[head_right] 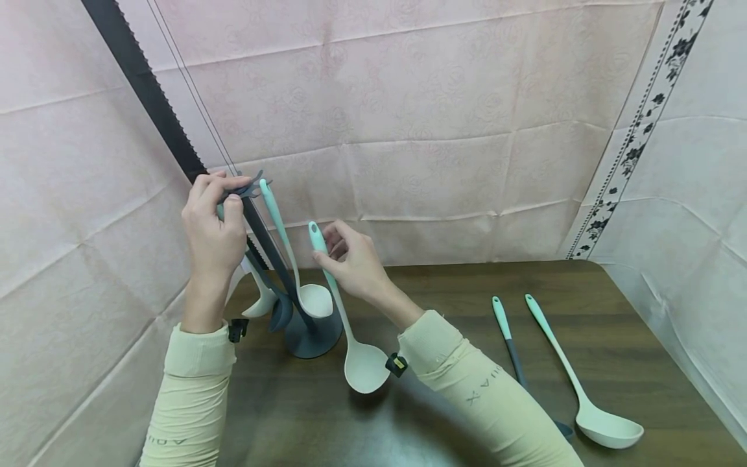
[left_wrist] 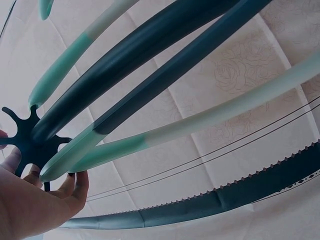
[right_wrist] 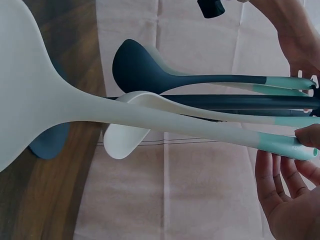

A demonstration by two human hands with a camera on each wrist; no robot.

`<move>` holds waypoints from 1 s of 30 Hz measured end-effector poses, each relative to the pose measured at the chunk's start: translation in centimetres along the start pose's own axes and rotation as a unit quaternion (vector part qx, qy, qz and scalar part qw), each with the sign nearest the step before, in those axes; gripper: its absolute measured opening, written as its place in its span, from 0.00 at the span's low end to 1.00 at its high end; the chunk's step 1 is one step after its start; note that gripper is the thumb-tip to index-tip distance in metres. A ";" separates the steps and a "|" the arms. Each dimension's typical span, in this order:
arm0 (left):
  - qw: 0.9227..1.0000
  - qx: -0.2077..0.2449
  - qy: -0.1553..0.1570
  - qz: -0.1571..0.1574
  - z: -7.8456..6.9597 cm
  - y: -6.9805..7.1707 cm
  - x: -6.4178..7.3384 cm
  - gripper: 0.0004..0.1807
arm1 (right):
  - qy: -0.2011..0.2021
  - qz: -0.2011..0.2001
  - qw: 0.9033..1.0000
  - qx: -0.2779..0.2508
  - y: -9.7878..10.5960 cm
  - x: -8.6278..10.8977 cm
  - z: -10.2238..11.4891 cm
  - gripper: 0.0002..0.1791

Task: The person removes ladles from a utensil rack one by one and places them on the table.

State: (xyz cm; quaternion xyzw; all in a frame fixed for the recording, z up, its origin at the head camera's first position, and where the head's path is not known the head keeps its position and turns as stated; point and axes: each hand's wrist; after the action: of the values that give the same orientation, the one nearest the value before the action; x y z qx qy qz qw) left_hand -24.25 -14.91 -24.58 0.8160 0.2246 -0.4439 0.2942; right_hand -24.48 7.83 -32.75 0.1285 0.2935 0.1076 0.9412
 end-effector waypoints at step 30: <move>1.000 0.008 -0.002 -0.004 0.1 -0.1 0.0 0.22 | -0.023 -0.015 0.999 0.027 1.2 0.7 -2.4 0.10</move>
State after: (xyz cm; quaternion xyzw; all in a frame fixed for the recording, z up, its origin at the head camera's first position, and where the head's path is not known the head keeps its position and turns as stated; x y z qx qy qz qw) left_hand -24.35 -14.94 -24.66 0.8168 0.2237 -0.4484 0.2859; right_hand -25.42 9.60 -34.65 0.1518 0.2762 0.0823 0.9455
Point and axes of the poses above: each hand's wrist, its own x-axis away from the middle knuckle, its own y-axis out of the back of the hand, z = x × y, and after that the axes turned 1 degree about -x, right-handed
